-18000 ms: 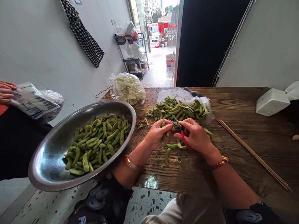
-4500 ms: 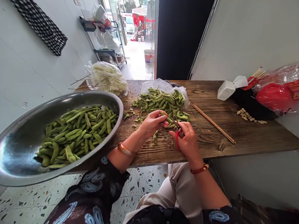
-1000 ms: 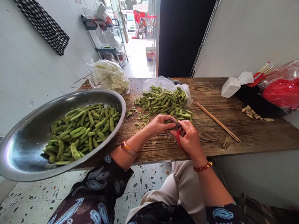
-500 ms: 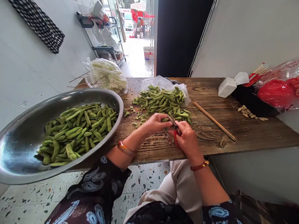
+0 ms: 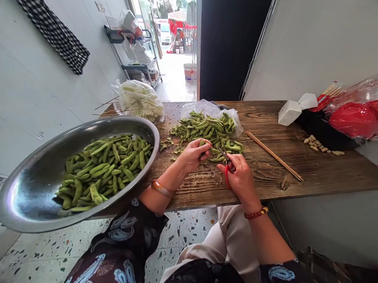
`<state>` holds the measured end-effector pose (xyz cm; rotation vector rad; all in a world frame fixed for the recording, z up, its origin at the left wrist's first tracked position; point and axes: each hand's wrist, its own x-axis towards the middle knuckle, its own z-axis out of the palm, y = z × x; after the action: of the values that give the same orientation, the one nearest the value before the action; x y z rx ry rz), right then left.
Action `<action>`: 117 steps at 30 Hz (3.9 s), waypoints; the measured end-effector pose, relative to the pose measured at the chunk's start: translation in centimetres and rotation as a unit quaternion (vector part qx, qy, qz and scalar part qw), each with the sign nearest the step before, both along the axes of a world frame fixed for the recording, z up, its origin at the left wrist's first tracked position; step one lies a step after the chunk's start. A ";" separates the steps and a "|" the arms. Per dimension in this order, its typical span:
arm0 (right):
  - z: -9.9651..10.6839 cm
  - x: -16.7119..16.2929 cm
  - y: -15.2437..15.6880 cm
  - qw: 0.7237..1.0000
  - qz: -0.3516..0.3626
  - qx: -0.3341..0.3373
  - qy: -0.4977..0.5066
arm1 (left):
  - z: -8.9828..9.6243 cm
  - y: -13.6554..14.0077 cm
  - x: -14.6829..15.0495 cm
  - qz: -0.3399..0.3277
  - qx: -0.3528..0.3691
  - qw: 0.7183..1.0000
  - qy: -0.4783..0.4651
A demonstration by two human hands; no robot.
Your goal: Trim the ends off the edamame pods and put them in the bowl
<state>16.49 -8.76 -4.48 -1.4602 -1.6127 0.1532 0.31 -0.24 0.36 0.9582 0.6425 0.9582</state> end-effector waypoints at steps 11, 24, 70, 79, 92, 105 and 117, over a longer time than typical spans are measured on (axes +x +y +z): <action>0.1 0.0 -0.1 1.000 0.025 0.014 -0.001 | -0.1 -1.0 0.8 -0.047 -0.006 0.999 0.020; 0.1 0.0 -0.4 0.999 0.009 0.004 -0.031 | 0.1 -1.1 0.7 -0.048 -0.025 0.997 0.048; -0.3 0.5 0.6 0.995 -0.068 0.052 0.058 | -0.4 -0.5 0.1 -0.086 0.103 0.981 0.144; -0.1 0.2 0.3 0.995 -0.059 0.062 0.054 | -0.8 -0.7 0.2 -0.124 0.180 0.942 0.255; 0.2 -0.3 -0.6 1.000 0.005 -0.006 -0.030 | -1.1 -0.4 0.5 -0.055 0.320 0.907 0.267; 0.0 -0.2 -0.6 0.998 0.020 -0.018 -0.051 | -0.3 -0.8 0.5 -0.079 0.327 0.897 0.288; -0.1 0.1 -0.1 0.999 -0.036 0.027 -0.002 | 0.6 -0.2 -0.5 0.024 0.072 0.990 0.118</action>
<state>16.56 -8.81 -4.56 -1.4754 -1.5536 0.0665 -0.16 -0.41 0.95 1.2012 0.8049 0.9513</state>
